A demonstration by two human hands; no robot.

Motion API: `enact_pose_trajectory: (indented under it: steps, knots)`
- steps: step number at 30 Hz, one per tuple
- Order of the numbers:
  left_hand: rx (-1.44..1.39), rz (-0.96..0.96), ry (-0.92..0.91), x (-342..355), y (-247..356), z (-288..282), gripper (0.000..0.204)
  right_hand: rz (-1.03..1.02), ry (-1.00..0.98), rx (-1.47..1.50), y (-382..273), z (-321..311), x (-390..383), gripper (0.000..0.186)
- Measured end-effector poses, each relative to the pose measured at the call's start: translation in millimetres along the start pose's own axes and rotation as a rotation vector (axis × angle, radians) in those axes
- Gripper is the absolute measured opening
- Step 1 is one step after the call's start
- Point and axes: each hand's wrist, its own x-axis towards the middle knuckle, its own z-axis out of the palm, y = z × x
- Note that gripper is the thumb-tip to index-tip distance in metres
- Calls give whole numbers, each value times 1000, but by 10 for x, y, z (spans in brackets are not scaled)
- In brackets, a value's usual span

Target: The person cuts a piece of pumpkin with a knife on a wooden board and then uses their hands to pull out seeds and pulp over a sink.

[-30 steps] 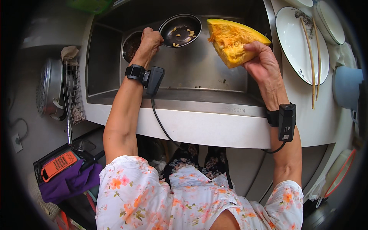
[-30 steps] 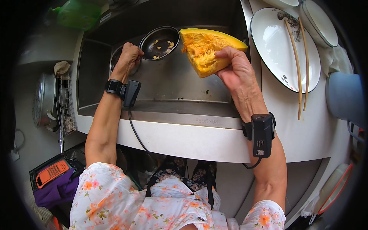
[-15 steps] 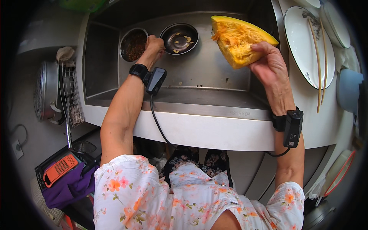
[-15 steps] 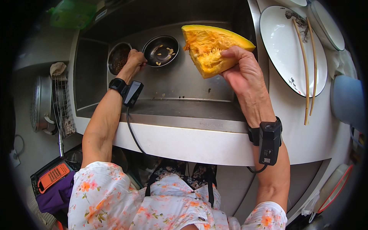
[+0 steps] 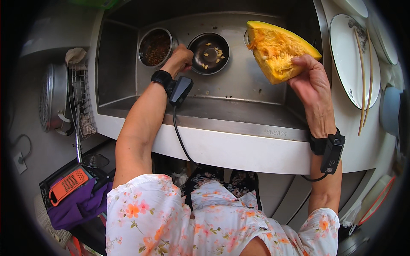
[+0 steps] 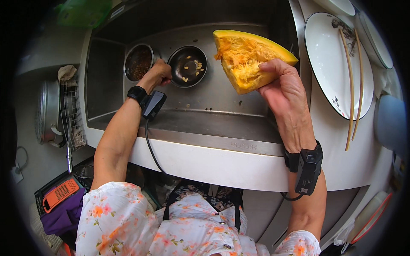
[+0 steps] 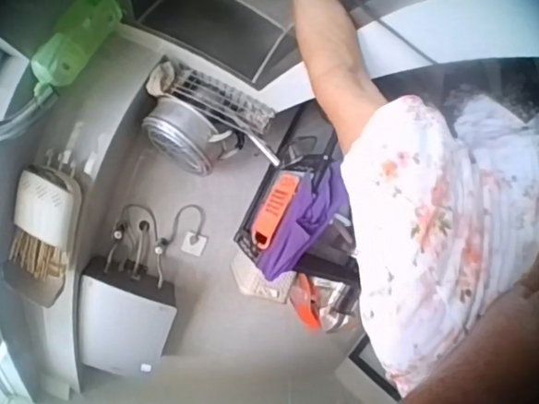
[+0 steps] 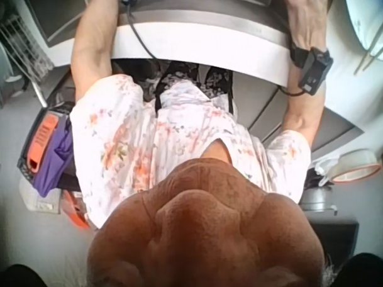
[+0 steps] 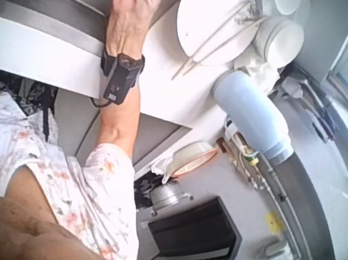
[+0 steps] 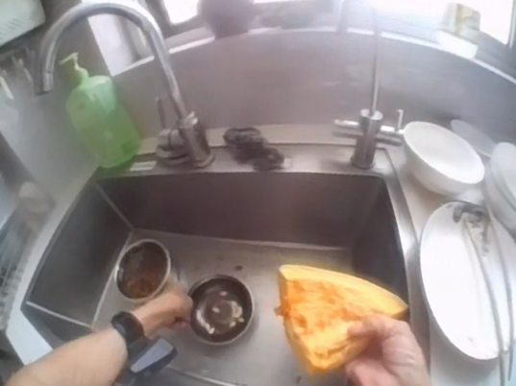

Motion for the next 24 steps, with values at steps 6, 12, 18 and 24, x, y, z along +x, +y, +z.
enact_pose_trajectory:
  steps: [6,12,18,24]
  knots:
    - [-22,46,31,-32,-11,-26,6,22,8,22,6,7,-14,41]
    - [-196,34,23,-87,-7,-39,10,26,7,26,19,2,-13,40]
    - [-235,74,14,-42,6,-67,17,13,-5,9,29,21,-16,39]
    - [260,300,302,-444,339,-287,26,6,12,32,-8,14,-37,42]
